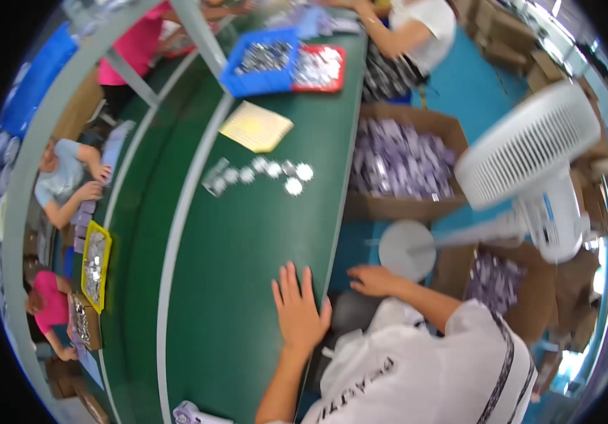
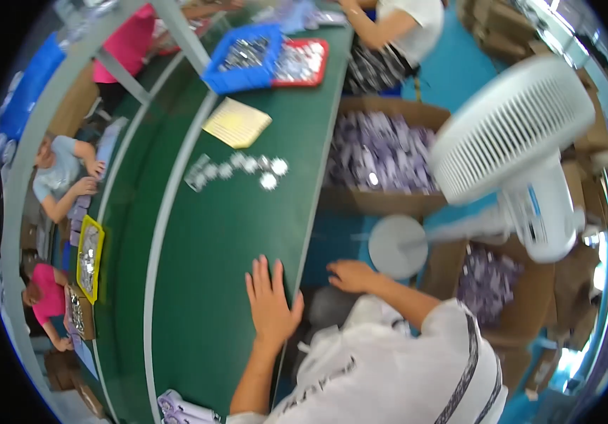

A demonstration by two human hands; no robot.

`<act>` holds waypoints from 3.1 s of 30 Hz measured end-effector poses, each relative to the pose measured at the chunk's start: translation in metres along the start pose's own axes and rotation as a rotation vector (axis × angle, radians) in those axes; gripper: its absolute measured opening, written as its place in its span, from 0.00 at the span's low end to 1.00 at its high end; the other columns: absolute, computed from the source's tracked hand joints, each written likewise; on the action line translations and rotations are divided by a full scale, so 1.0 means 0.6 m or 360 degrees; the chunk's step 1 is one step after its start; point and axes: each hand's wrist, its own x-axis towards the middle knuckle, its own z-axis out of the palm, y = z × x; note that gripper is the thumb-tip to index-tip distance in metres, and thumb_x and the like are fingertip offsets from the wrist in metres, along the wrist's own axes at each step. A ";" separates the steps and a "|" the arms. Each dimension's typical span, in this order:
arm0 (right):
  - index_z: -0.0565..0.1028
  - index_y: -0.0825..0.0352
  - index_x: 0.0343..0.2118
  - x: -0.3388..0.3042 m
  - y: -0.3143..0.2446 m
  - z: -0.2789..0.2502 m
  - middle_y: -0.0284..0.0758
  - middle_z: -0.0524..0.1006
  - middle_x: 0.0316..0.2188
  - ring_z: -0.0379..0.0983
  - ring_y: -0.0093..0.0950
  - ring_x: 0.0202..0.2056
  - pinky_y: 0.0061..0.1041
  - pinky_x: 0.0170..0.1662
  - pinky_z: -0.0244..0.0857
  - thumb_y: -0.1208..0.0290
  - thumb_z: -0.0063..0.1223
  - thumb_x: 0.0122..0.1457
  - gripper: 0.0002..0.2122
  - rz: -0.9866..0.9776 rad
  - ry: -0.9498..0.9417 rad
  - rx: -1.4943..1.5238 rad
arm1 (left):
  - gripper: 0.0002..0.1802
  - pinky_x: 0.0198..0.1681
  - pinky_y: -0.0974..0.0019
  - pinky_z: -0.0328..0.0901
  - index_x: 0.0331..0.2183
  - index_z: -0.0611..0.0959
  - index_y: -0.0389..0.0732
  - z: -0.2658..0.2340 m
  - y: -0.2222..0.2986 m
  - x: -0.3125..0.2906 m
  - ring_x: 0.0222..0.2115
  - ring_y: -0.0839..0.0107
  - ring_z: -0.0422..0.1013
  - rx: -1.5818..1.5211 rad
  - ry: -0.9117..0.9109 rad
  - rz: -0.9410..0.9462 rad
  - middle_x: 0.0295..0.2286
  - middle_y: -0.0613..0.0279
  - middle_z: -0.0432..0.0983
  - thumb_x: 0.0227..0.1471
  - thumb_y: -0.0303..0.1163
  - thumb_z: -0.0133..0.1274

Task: The person assembles handheld fans by hand on a production line, attaching a fan grill to each fan, then inspects the assembled fans.

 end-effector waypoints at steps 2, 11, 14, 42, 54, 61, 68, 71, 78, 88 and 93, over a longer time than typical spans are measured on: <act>0.75 0.68 0.51 0.030 0.018 -0.028 0.49 0.78 0.47 0.75 0.49 0.48 0.47 0.50 0.70 0.58 0.52 0.62 0.20 0.0010 0.0017 0.0009 | 0.44 0.69 0.37 0.41 0.63 0.65 0.33 0.003 0.008 -0.001 0.68 0.40 0.47 -0.0033 -0.0025 -0.0030 0.66 0.35 0.51 0.49 0.42 0.60; 0.77 0.68 0.38 0.119 0.076 -0.073 0.48 0.78 0.36 0.77 0.49 0.40 0.45 0.43 0.70 0.63 0.53 0.61 0.12 0.0084 0.0535 0.0229 | 0.40 0.69 0.37 0.43 0.61 0.69 0.35 -0.011 0.023 0.022 0.67 0.41 0.49 -0.0028 -0.0058 -0.0092 0.65 0.36 0.54 0.51 0.44 0.59; 0.77 0.68 0.39 0.121 0.086 -0.087 0.45 0.79 0.37 0.78 0.45 0.37 0.41 0.41 0.71 0.65 0.53 0.63 0.11 0.0133 0.0859 0.0510 | 0.40 0.69 0.36 0.42 0.60 0.69 0.34 -0.018 0.024 0.021 0.66 0.38 0.49 -0.0045 -0.0107 -0.0171 0.64 0.35 0.55 0.50 0.44 0.60; 0.79 0.69 0.48 0.422 0.558 -0.278 0.55 0.79 0.47 0.77 0.52 0.48 0.49 0.54 0.68 0.39 0.49 0.58 0.33 0.1107 0.0928 0.0067 | 0.37 0.65 0.31 0.43 0.56 0.74 0.40 -0.025 0.053 0.077 0.62 0.37 0.53 0.0147 -0.0107 -0.0204 0.57 0.35 0.60 0.50 0.51 0.61; 0.72 0.65 0.60 0.421 0.854 -0.235 0.54 0.64 0.65 0.60 0.50 0.66 0.46 0.65 0.59 0.48 0.59 0.57 0.33 0.1518 0.0241 0.0194 | 0.23 0.62 0.35 0.56 0.55 0.82 0.55 0.009 0.033 0.056 0.58 0.46 0.66 -0.0013 0.0126 -0.0202 0.53 0.45 0.72 0.62 0.46 0.46; 0.74 0.72 0.57 0.514 0.675 -0.190 0.63 0.62 0.63 0.58 0.62 0.64 0.48 0.67 0.55 0.49 0.62 0.49 0.36 0.1479 0.0265 0.0258 | 0.26 0.63 0.34 0.54 0.58 0.78 0.55 -0.005 0.050 0.091 0.62 0.47 0.61 0.0041 -0.0222 -0.0480 0.58 0.45 0.66 0.61 0.50 0.48; 0.78 0.77 0.51 0.428 0.613 -0.241 0.70 0.68 0.55 0.62 0.63 0.59 0.47 0.65 0.55 0.35 0.51 0.52 0.41 0.1190 0.0659 0.0272 | 0.30 0.64 0.35 0.52 0.56 0.80 0.51 -0.002 0.068 0.087 0.61 0.46 0.62 -0.0643 0.0278 -0.0545 0.56 0.43 0.68 0.54 0.52 0.56; 0.79 0.81 0.43 0.356 0.492 -0.294 0.61 0.77 0.43 0.76 0.46 0.47 0.40 0.52 0.70 0.38 0.58 0.51 0.38 0.1100 0.0972 0.0930 | 0.35 0.67 0.37 0.46 0.57 0.79 0.48 -0.012 0.069 0.088 0.64 0.47 0.55 0.0015 -0.0186 -0.0454 0.58 0.42 0.64 0.49 0.51 0.61; 0.77 0.73 0.38 0.194 0.304 -0.317 0.31 0.76 0.27 0.71 0.21 0.28 0.26 0.30 0.63 0.54 0.60 0.60 0.21 0.0570 0.1015 0.1284 | 0.36 0.66 0.32 0.43 0.54 0.77 0.43 0.006 0.032 0.076 0.62 0.38 0.54 0.0008 0.0044 -0.0255 0.56 0.36 0.61 0.48 0.52 0.62; 0.70 0.74 0.56 -0.072 -0.138 -0.378 0.47 0.60 0.59 0.60 0.41 0.60 0.35 0.64 0.54 0.63 0.64 0.51 0.31 -0.0334 0.0555 0.0422 | 0.21 0.55 0.56 0.68 0.52 0.76 0.37 -0.002 -0.043 0.066 0.47 0.60 0.76 -0.2329 0.0829 -0.0625 0.46 0.55 0.78 0.64 0.41 0.53; 0.78 0.68 0.47 0.031 -0.424 -0.349 0.51 0.66 0.54 0.64 0.49 0.55 0.42 0.58 0.62 0.57 0.67 0.47 0.26 -0.1478 -0.0190 -0.0638 | 0.27 0.46 0.61 0.74 0.55 0.74 0.34 -0.149 -0.173 -0.043 0.42 0.62 0.79 -0.2599 0.0865 -0.0744 0.47 0.49 0.79 0.68 0.47 0.44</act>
